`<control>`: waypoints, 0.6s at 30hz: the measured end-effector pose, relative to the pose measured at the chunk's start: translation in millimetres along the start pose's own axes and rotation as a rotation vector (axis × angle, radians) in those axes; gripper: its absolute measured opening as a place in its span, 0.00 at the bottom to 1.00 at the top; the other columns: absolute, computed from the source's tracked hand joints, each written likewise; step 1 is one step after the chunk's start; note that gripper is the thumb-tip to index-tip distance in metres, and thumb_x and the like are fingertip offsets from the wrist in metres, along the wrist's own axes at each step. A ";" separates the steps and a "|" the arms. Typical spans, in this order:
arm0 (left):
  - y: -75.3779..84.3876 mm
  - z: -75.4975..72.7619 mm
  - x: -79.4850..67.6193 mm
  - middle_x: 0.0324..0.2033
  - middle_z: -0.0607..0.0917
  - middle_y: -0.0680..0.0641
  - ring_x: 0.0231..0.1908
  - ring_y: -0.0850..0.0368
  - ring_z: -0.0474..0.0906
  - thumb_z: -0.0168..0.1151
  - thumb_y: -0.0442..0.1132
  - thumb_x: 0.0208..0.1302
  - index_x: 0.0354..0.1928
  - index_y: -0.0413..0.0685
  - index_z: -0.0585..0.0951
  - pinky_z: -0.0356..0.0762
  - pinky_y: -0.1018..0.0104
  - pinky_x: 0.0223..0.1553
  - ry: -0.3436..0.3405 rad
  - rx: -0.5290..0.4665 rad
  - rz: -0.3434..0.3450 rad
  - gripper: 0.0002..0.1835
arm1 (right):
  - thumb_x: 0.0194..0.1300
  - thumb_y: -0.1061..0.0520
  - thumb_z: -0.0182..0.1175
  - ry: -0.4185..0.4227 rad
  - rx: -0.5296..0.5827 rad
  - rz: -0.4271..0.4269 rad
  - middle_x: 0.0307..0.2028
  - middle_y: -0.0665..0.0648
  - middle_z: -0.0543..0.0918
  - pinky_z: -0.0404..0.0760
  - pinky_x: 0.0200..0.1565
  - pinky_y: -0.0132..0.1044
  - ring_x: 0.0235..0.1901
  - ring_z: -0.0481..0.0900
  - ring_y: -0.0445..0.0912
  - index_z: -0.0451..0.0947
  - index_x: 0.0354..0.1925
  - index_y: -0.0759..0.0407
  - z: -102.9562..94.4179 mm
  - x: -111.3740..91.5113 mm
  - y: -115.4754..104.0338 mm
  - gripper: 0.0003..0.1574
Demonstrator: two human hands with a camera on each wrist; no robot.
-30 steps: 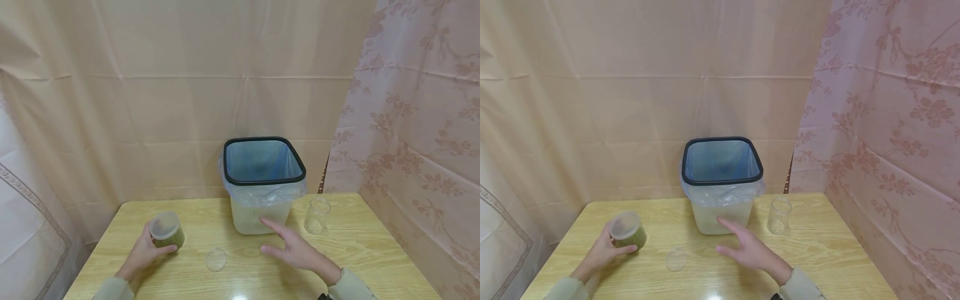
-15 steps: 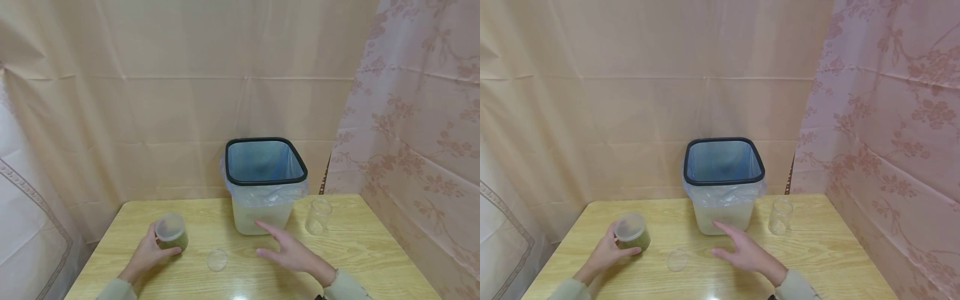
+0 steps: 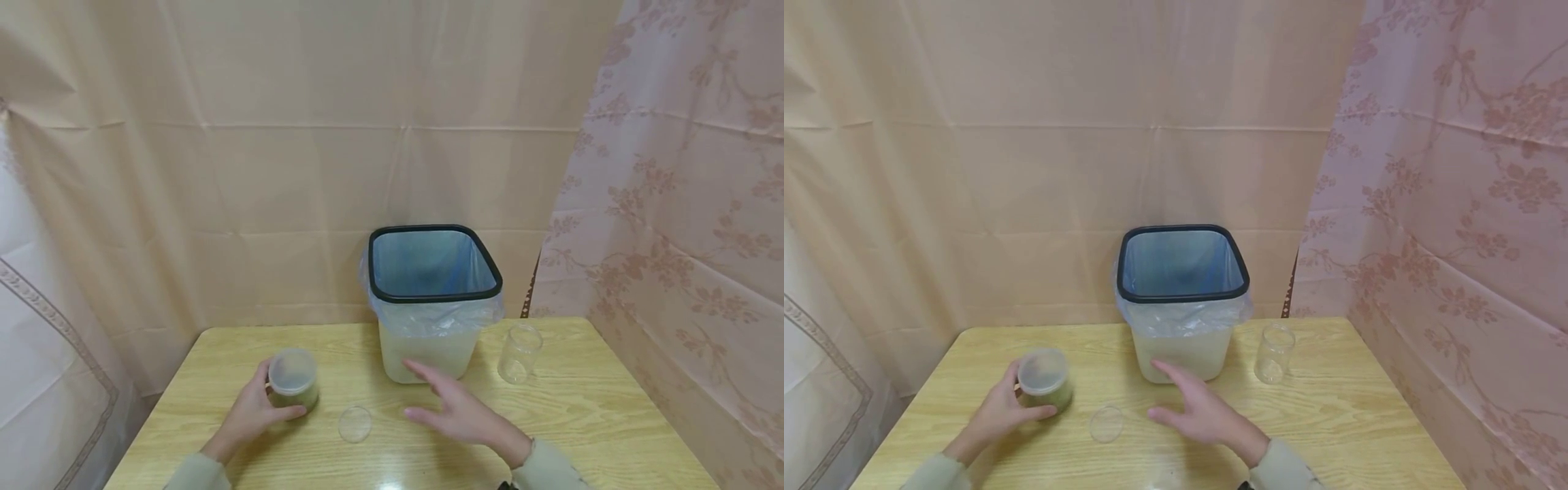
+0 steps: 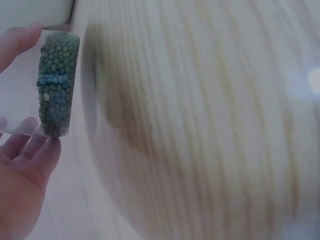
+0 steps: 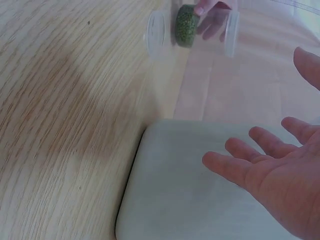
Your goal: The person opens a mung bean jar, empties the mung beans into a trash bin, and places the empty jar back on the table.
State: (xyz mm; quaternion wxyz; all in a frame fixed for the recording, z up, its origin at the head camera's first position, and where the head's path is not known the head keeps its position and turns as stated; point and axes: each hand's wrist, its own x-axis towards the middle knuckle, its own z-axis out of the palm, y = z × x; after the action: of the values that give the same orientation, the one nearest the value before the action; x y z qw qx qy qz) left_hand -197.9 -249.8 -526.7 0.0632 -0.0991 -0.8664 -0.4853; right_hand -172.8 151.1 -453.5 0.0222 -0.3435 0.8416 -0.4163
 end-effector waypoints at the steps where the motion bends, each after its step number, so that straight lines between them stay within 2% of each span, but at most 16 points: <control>1: 1.7 1.2 0.3 0.61 0.75 0.39 0.62 0.38 0.71 0.87 0.43 0.40 0.71 0.40 0.60 0.70 0.36 0.61 -0.004 -0.004 0.004 0.58 | 0.72 0.45 0.63 -0.004 0.005 0.001 0.73 0.61 0.65 0.70 0.63 0.60 0.70 0.66 0.59 0.58 0.76 0.62 0.7 0.8 -0.9 0.45; 6: 14.7 6.7 1.4 0.60 0.77 0.44 0.61 0.43 0.73 0.87 0.42 0.38 0.71 0.44 0.63 0.71 0.36 0.60 -0.021 -0.019 0.037 0.57 | 0.72 0.46 0.63 -0.023 0.052 0.018 0.73 0.63 0.65 0.72 0.61 0.61 0.66 0.69 0.63 0.56 0.77 0.62 2.7 3.4 -4.5 0.47; 14: 37.3 16.9 1.8 0.58 0.80 0.50 0.58 0.48 0.75 0.88 0.42 0.38 0.69 0.47 0.68 0.75 0.42 0.57 -0.051 -0.009 0.162 0.54 | 0.71 0.47 0.64 -0.025 0.114 0.023 0.71 0.67 0.65 0.74 0.59 0.63 0.65 0.69 0.66 0.54 0.77 0.63 7.1 5.9 -6.5 0.48; 18: 44.8 22.0 0.9 0.59 0.79 0.51 0.58 0.49 0.75 0.88 0.43 0.38 0.70 0.47 0.68 0.75 0.44 0.55 -0.067 -0.005 0.203 0.54 | 0.72 0.46 0.63 -0.039 0.124 0.025 0.71 0.69 0.65 0.75 0.59 0.60 0.64 0.70 0.65 0.53 0.77 0.62 10.7 8.6 -7.1 0.48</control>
State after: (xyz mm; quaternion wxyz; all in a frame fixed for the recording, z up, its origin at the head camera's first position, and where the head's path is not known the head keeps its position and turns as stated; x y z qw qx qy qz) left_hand -188.6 -208.1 -500.9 0.0826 -0.2025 -0.8523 -0.4751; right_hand -172.0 135.6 -453.2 0.0649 -0.3388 0.8179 -0.4605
